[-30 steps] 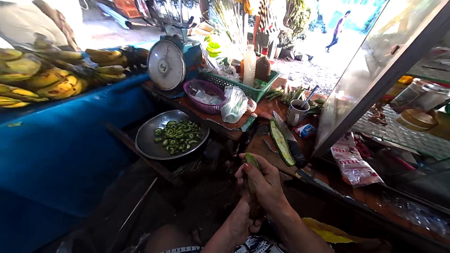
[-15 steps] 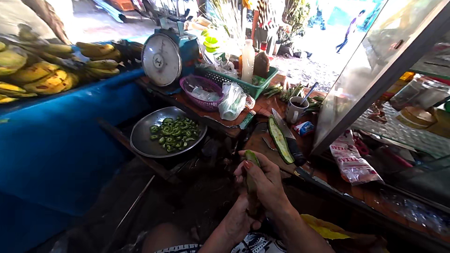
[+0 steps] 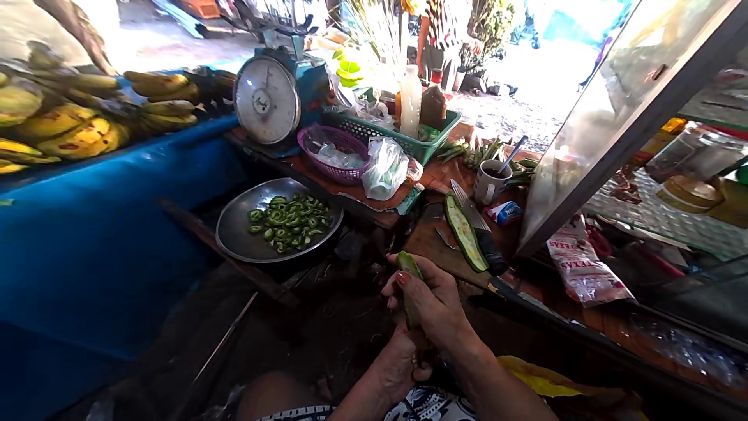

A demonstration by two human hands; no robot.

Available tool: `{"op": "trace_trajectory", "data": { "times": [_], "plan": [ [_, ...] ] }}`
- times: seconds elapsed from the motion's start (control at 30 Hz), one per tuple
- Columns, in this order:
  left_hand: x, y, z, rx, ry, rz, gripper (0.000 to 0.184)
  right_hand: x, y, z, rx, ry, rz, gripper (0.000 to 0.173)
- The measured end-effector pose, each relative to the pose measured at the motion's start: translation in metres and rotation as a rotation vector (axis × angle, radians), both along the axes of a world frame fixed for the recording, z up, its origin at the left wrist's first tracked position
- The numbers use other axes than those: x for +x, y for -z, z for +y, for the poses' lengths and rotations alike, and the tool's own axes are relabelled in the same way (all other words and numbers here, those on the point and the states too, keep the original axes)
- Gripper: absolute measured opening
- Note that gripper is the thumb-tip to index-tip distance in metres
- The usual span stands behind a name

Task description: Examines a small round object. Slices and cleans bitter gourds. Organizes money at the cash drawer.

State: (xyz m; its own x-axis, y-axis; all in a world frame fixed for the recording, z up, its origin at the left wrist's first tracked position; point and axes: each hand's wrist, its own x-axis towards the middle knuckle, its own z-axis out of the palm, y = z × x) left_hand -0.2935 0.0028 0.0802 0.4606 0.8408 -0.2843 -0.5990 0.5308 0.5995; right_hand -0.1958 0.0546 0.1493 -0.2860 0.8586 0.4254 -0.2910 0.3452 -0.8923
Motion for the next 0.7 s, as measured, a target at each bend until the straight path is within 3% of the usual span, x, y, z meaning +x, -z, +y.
{"op": "trace_trajectory", "data": {
  "times": [0.17, 0.27, 0.4, 0.6, 0.7],
  "plan": [
    [-0.008, -0.024, 0.007, 0.023, -0.182, 0.196, 0.017, -0.002, 0.010, 0.006, 0.063, 0.023, -0.245, 0.059],
    [-0.022, -0.032, 0.016, 0.111, -0.239, 0.158, 0.027, -0.010, 0.015, 0.008, 0.000, 0.111, -0.300, 0.053],
    [-0.031, -0.027, 0.022, 0.083, -0.220, 0.158, 0.057, -0.005, 0.002, 0.028, -0.003, 0.222, -0.386, 0.049],
    [-0.069, -0.037, 0.050, -0.106, -0.553, 0.285, 0.058, 0.025, -0.025, 0.097, 0.108, 0.529, -0.575, 0.051],
    [-0.096, -0.035, 0.079, -0.084, -0.677, 0.350, 0.067, 0.049, -0.006, 0.137, 0.143, 0.604, -0.957, 0.068]
  ]
}}
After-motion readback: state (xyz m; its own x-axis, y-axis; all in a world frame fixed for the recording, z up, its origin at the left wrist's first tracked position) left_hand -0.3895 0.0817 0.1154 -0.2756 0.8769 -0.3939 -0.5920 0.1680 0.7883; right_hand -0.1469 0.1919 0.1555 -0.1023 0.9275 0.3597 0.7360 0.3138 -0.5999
